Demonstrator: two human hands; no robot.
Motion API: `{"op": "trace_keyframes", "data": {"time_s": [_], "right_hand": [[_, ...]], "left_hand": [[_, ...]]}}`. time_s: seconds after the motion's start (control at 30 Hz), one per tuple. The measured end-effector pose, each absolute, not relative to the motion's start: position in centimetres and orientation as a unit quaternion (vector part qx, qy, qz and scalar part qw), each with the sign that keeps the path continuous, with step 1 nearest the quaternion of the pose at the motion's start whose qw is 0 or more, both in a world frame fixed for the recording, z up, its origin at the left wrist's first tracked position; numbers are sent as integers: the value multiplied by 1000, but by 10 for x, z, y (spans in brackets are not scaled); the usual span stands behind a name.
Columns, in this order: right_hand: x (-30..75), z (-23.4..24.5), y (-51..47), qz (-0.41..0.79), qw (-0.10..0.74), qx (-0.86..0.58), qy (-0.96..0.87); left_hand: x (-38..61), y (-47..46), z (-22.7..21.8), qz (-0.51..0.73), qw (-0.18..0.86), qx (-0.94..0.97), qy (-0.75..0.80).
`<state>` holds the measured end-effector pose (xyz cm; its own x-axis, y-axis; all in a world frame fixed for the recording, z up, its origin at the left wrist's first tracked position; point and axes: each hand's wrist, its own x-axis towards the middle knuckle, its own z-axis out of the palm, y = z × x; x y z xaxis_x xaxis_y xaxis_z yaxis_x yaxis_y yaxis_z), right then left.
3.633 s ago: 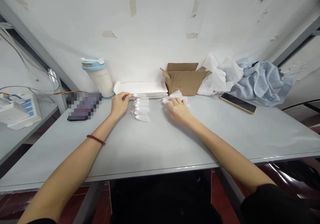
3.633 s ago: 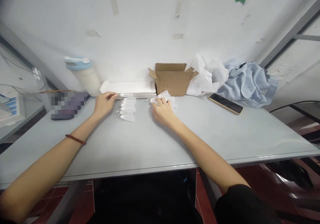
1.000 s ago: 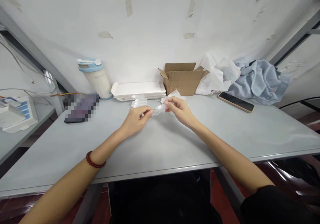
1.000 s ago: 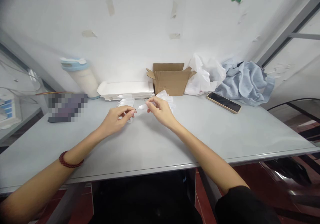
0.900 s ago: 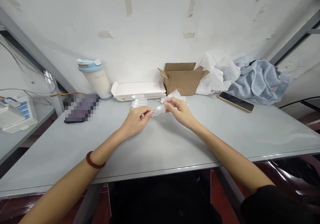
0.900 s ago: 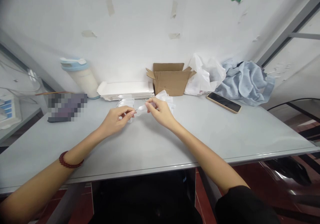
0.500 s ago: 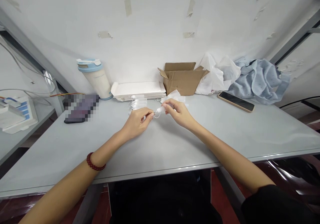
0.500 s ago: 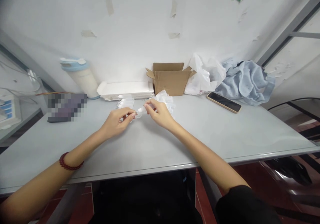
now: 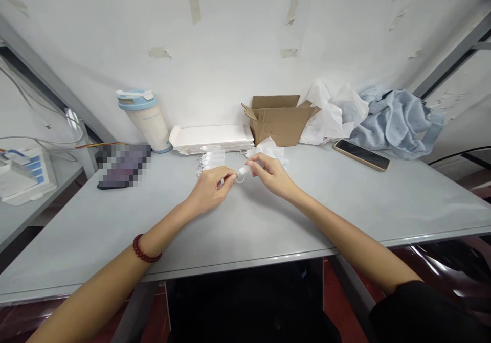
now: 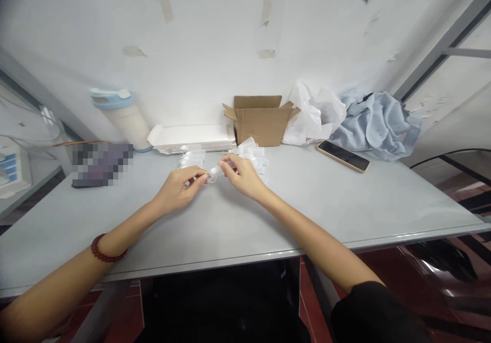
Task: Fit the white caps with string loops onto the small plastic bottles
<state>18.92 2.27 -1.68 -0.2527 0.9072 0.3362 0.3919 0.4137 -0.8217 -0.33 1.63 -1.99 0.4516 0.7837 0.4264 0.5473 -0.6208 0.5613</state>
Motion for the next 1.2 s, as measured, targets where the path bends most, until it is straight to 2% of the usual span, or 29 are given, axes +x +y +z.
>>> {"op": "trace_keyframes", "data": {"time_s": [1.2], "right_hand": [[192, -15, 26, 321, 421, -440, -725]], "left_hand": [[-5, 19, -25, 378, 162, 830, 376]]}}
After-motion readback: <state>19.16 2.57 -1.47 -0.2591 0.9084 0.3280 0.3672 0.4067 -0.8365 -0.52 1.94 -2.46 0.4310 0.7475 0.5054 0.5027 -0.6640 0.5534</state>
